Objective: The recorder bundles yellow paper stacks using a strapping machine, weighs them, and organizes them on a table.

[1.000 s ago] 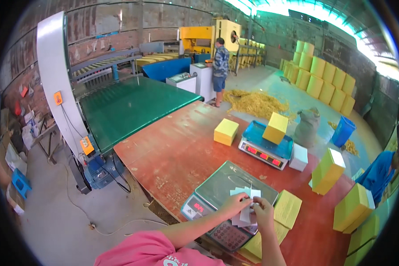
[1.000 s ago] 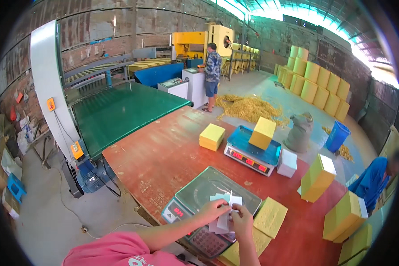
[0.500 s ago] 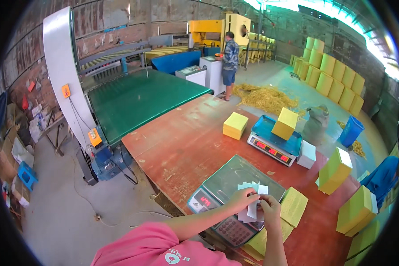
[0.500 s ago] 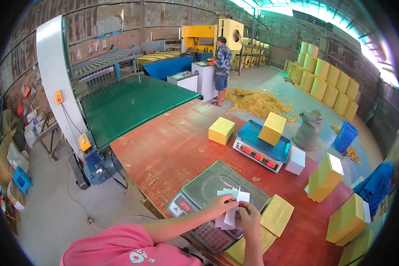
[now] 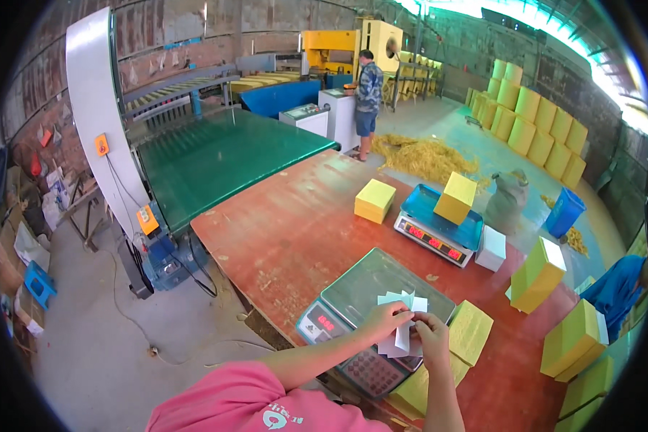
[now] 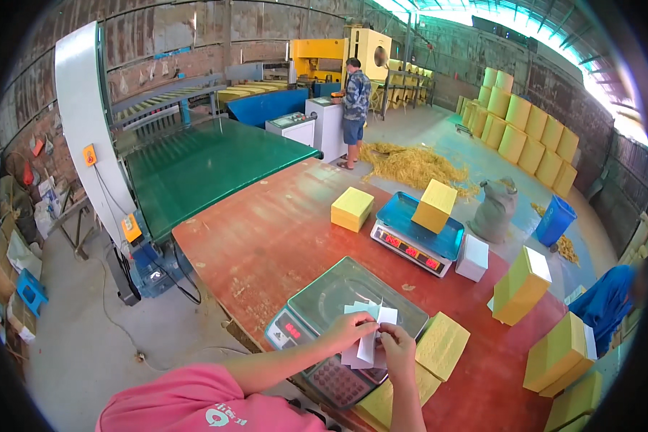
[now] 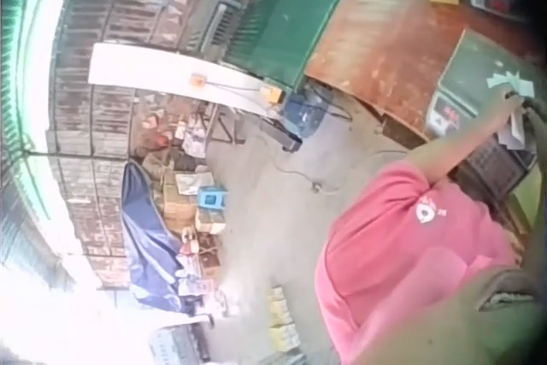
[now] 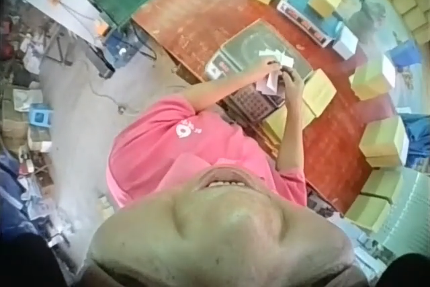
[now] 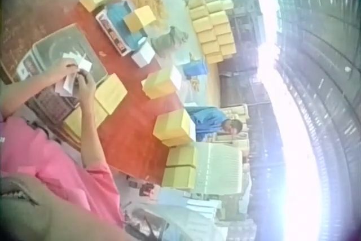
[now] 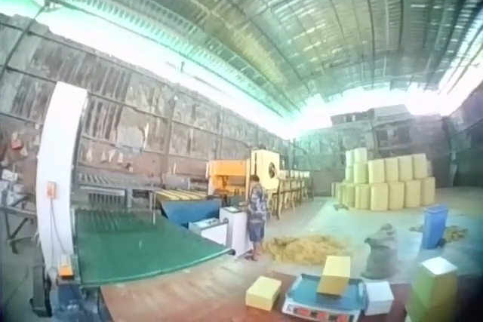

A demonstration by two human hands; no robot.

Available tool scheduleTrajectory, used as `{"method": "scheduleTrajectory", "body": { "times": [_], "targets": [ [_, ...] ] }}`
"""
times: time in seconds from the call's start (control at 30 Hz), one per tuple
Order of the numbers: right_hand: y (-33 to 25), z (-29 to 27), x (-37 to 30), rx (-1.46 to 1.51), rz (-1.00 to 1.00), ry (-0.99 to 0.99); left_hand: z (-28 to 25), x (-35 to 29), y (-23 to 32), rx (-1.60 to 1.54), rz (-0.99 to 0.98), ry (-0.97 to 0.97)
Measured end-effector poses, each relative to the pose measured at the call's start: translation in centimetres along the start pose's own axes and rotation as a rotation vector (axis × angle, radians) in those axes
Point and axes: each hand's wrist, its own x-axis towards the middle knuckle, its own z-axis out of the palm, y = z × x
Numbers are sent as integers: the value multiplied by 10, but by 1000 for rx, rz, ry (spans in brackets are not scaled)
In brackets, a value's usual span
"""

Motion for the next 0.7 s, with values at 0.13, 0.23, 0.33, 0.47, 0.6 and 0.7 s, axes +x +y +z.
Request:
{"method": "scheduleTrajectory", "body": {
  "times": [0.13,0.23,0.33,0.47,0.6,0.7],
  "targets": [
    [0,0,0,-10,-1,-6,0,0,0,38,48,12],
    [-2,0,-1,3,-27,-3,0,0,7,30,27,11],
    [-6,1,-4,13,-27,2,0,-2,6,34,-14,-2],
    [-5,1,-4,15,-7,-6,0,-1,0,5,7,12],
    [-3,0,-3,2,-7,-5,1,-1,-2,14,8,15],
    [-3,0,-3,11,-18,2,1,-2,3,15,6,15]
  ]
}}
